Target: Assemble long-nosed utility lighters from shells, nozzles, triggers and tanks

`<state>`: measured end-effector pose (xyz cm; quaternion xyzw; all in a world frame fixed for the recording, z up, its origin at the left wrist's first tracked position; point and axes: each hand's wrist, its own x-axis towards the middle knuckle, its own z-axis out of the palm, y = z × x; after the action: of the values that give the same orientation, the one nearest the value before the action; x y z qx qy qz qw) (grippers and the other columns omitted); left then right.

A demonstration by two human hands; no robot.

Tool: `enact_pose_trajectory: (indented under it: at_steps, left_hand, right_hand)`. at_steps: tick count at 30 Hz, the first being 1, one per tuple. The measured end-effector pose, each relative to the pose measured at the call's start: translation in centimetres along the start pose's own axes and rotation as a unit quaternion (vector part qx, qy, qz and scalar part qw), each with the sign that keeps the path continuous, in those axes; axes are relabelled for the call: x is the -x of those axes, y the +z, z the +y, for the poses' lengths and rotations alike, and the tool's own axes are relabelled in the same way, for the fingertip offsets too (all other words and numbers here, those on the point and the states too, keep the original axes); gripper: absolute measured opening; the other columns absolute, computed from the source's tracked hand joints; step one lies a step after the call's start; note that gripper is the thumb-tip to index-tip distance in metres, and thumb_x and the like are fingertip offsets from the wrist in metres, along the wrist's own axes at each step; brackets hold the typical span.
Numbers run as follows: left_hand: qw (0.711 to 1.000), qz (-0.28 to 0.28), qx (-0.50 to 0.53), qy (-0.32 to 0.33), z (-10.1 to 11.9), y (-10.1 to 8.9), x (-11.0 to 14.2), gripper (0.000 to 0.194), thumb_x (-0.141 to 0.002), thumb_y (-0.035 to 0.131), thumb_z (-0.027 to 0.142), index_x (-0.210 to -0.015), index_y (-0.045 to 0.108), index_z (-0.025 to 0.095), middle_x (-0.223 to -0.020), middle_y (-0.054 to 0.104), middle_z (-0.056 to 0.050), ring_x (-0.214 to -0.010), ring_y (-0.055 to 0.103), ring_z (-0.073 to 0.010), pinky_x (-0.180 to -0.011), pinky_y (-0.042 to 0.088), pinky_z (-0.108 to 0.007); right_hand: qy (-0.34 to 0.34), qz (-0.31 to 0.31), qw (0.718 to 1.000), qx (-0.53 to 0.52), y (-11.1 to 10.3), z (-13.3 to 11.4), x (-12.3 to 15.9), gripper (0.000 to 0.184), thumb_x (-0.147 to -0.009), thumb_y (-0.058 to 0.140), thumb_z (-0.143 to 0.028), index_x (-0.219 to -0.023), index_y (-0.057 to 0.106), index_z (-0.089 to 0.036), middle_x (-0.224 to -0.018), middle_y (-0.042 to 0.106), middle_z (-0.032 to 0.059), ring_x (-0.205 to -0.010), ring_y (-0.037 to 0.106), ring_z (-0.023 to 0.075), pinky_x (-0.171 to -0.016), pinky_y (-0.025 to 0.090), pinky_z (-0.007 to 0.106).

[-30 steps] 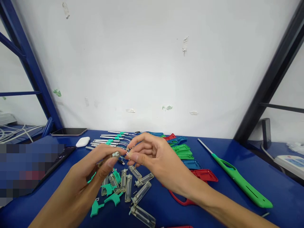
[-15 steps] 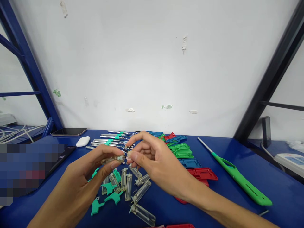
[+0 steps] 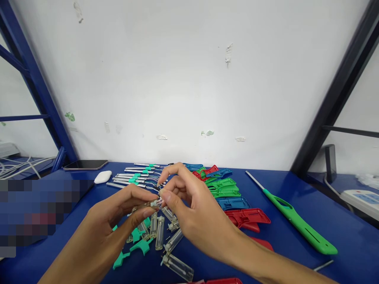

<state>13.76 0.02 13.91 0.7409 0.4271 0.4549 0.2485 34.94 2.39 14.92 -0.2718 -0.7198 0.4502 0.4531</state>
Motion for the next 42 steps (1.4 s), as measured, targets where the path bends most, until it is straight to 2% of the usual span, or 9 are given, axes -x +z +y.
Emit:
enact_pose_trajectory:
  at_steps: [6,18,22,27,30,34,36,39,42]
  left_hand:
    - [1.0,0.016,0.016,0.017,0.0,0.3,-0.1,0.012,-0.102,0.065,0.034,-0.098,0.075,0.03,-0.088,0.082,0.006,-0.081,0.082,-0.0161,-0.069,0.058,-0.025]
    - [0.997,0.057,-0.032,0.05,-1.7,1.5,0.7,0.018,-0.108,0.064,0.032,-0.093,0.074,0.03,-0.079,0.072,0.008,-0.071,0.067,-0.0141,-0.062,0.045,-0.025]
    - [0.994,0.065,-0.05,0.068,-1.8,1.7,0.7,0.02,-0.107,0.062,0.026,-0.09,0.072,0.029,-0.077,0.07,0.008,-0.068,0.06,-0.0134,-0.063,0.045,-0.024]
    - [0.992,0.083,-0.066,0.073,-1.7,1.7,0.5,0.017,-0.106,0.061,0.025,-0.094,0.073,0.029,-0.081,0.074,0.007,-0.071,0.068,-0.0144,-0.063,0.047,-0.025]
    - [0.993,0.079,-0.064,0.062,-1.0,1.1,0.6,0.014,-0.105,0.064,0.026,-0.098,0.075,0.032,-0.086,0.079,0.008,-0.079,0.077,-0.0155,-0.068,0.054,-0.024]
    - [0.993,0.103,-0.05,0.042,0.4,0.1,0.7,0.005,-0.103,0.076,0.038,-0.107,0.079,0.039,-0.101,0.084,0.01,-0.096,0.083,-0.0148,-0.076,0.061,-0.018]
    - [0.99,0.126,-0.049,0.03,1.0,-0.3,0.6,0.008,-0.1,0.081,0.044,-0.105,0.081,0.038,-0.101,0.084,0.009,-0.094,0.082,-0.0142,-0.074,0.061,-0.015]
    - [0.993,0.115,-0.007,0.007,1.5,0.0,0.4,0.015,-0.097,0.084,0.048,-0.099,0.08,0.033,-0.093,0.084,0.007,-0.084,0.082,-0.0137,-0.074,0.064,-0.015]
    - [0.995,0.047,0.084,-0.035,1.6,1.2,0.8,0.02,-0.095,0.084,0.046,-0.092,0.076,0.029,-0.087,0.085,0.005,-0.074,0.084,-0.0164,-0.061,0.066,-0.017]
  right_hand:
    - [-0.021,0.038,0.999,-0.001,0.8,0.3,0.5,0.017,-0.117,0.06,-0.049,-0.112,0.054,-0.033,-0.089,0.056,-0.0069,-0.083,0.052,0.0155,-0.072,0.039,0.033]
    - [-0.042,0.051,0.997,0.028,1.4,0.0,0.8,0.016,-0.117,0.054,-0.032,-0.101,0.054,-0.03,-0.09,0.055,-0.0051,-0.082,0.053,0.0153,-0.071,0.041,0.033]
    - [-0.05,0.051,0.996,0.057,1.3,0.4,1.1,0.022,-0.118,0.05,-0.027,-0.096,0.051,-0.029,-0.087,0.052,-0.0053,-0.08,0.049,0.0151,-0.07,0.04,0.032]
    - [-0.065,0.047,0.992,0.1,1.1,0.2,0.8,0.022,-0.116,0.048,-0.021,-0.095,0.05,-0.028,-0.089,0.054,-0.0047,-0.081,0.054,0.0145,-0.069,0.042,0.032]
    - [-0.077,0.042,0.988,0.126,0.8,-0.4,0.0,0.018,-0.112,0.052,-0.019,-0.096,0.052,-0.027,-0.087,0.058,-0.0054,-0.078,0.058,0.0132,-0.068,0.045,0.031]
    - [-0.092,0.059,0.979,0.171,-0.2,-2.1,-0.7,0.009,-0.11,0.058,-0.02,-0.104,0.061,-0.026,-0.093,0.066,-0.0041,-0.083,0.065,0.0129,-0.077,0.052,0.031]
    - [-0.087,0.065,0.973,0.205,-0.8,-3.2,-0.2,0.007,-0.11,0.06,-0.022,-0.114,0.065,-0.025,-0.103,0.072,-0.001,-0.093,0.069,0.0152,-0.086,0.055,0.032]
    - [-0.056,0.041,0.952,0.297,-1.1,-4.2,1.7,0.022,-0.113,0.064,-0.031,-0.135,0.065,-0.028,-0.12,0.079,0.0031,-0.109,0.077,0.0208,-0.093,0.062,0.036]
    - [-0.048,0.053,0.916,0.395,-0.2,-3.8,4.9,0.043,-0.109,0.075,-0.051,-0.145,0.066,-0.03,-0.142,0.08,0.0065,-0.129,0.078,0.0296,-0.104,0.068,0.043]
